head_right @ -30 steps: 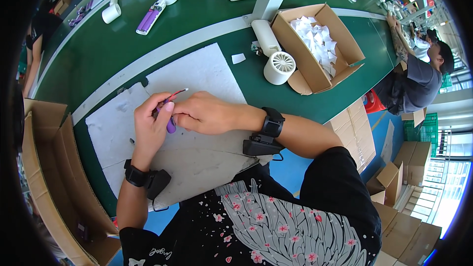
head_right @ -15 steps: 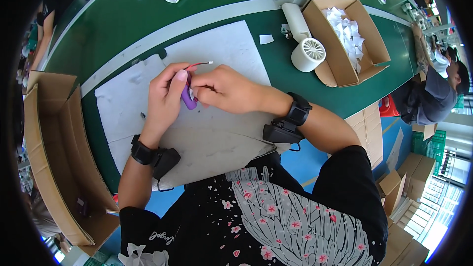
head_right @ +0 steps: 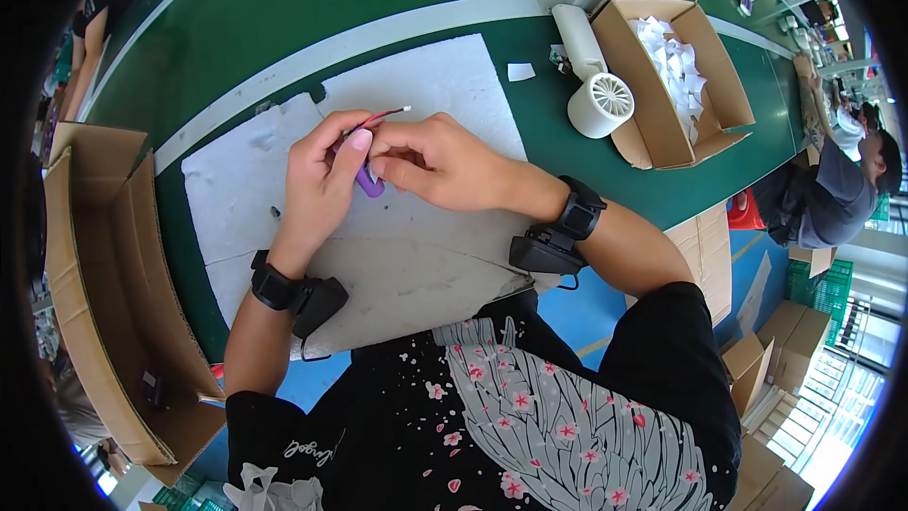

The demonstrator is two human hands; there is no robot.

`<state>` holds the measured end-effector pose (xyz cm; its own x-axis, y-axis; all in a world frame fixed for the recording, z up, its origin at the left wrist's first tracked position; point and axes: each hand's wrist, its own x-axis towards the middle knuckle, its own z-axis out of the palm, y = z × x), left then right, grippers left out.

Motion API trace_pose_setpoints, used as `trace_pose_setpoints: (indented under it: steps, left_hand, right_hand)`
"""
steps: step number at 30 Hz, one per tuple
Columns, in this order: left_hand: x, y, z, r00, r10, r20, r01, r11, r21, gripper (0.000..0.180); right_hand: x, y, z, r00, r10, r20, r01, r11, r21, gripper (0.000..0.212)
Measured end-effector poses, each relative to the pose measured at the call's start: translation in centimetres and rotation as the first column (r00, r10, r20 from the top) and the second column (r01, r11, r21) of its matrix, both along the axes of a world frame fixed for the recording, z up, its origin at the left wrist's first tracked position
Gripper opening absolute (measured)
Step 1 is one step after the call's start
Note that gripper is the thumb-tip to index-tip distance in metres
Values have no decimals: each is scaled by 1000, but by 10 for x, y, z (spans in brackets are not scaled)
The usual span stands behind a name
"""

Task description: The person assembles a portable fan by connecting a battery pack to a circuit board, fitting it into the housing, and then removing it to repeat the process with another battery pack.

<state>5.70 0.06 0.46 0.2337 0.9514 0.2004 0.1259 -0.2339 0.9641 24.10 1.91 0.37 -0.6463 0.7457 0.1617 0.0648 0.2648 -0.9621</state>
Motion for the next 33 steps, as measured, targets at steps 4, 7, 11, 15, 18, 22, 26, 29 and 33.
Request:
trace_pose_setpoints:
  steps: [4,7,11,15,18,22,26,29,33]
  left_hand:
    - [0,0,0,999,29,-37,-28,999,28,19]
    - [2,-1,1,999,36,-38,-34,999,42,19]
    - [2,-1,1,993,50,-109,-38,993,114,19]
    - [2,-2,-1,987,61,-150,-36,986,165,19]
    - [2,-2,-2,991,80,-111,-66,990,128,19]
    - [2,1,-2,985,167,51,-169,985,41,21]
    - [-3,8,-6,925,297,238,-307,952,6,28]
    - [-11,14,-11,870,418,261,-407,908,-96,33]
    - [-6,11,4,867,406,287,-346,907,-240,36]
  right_hand:
    - [1,3,0,999,2,39,-4,998,55,6]
    - [1,0,4,997,-11,73,5,997,79,6]
    - [1,0,5,995,-24,92,11,990,138,5]
    - [1,0,0,995,-25,95,4,978,209,7]
    - [4,0,1,990,-54,128,27,979,204,5]
    - [10,5,7,979,-125,160,84,968,237,4]
    - [27,19,27,927,-320,193,222,887,405,3]
    - [68,32,62,649,-738,183,497,594,633,11]
    - [172,40,117,180,-959,218,662,282,695,20]
